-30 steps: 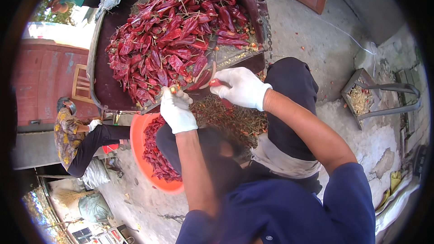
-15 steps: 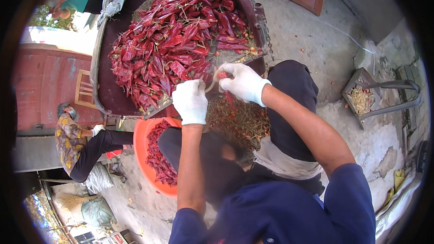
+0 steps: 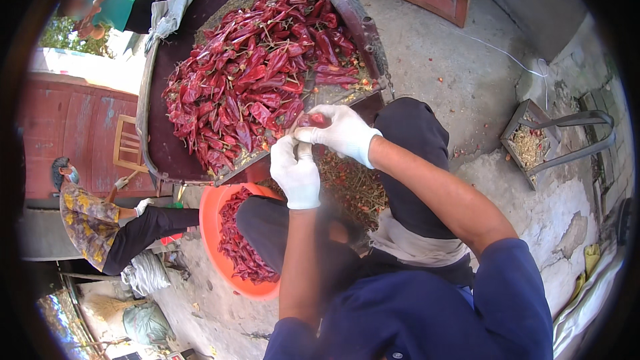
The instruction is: The person sits on the ground and uses a curved blade to remove stems from dried red chilies. They pick chilies from a large metal tray, cut the stems, and place the de-stemmed chilies into an orange basin while discarding the stems onto the floor.
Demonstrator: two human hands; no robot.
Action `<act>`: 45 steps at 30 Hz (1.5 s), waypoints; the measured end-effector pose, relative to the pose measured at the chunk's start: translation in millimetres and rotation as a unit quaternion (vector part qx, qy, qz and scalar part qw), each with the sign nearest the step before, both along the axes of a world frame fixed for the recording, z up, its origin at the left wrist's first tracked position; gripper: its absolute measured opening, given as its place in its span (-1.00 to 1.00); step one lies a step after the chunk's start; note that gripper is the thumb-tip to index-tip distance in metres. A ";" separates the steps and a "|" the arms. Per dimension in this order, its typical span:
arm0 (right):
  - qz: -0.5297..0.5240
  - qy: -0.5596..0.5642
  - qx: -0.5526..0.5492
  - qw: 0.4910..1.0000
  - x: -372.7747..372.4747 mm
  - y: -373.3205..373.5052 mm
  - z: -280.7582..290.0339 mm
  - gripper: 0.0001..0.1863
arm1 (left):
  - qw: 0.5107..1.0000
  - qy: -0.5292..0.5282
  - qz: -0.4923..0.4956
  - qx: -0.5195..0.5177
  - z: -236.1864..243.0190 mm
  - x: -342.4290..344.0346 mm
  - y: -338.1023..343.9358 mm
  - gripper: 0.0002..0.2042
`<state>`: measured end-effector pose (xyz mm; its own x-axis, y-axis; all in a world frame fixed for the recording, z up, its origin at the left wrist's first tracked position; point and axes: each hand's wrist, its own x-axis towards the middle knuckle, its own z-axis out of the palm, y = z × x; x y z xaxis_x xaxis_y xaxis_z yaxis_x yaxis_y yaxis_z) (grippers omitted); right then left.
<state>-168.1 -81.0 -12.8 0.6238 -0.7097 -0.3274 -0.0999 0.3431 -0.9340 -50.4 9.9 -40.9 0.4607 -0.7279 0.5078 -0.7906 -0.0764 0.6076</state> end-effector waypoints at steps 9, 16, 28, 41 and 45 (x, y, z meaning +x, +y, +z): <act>-0.038 0.020 -0.190 0.981 -7.9 -10.4 -25.0 -0.80 | 0.974 -0.199 0.007 0.104 0.3 54.8 -36.1 -0.76; -0.037 0.017 -0.233 0.972 -4.9 -15.5 -27.0 -0.71 | 0.927 -0.322 0.027 0.191 -1.8 67.0 -67.9 -0.76; 0.000 -0.019 -0.011 1.000 -1.3 -7.7 2.1 -0.67 | 0.986 0.168 -0.009 0.012 -7.5 27.0 -21.3 -0.74; -0.045 0.079 -0.205 0.975 4.2 -7.4 -19.9 -0.65 | 0.972 0.186 -0.075 0.125 3.6 0.8 4.1 -0.78; -0.020 0.037 -0.240 0.970 -8.7 -8.6 -28.5 -0.67 | 0.967 0.236 -0.074 0.056 -0.3 13.1 8.7 -0.67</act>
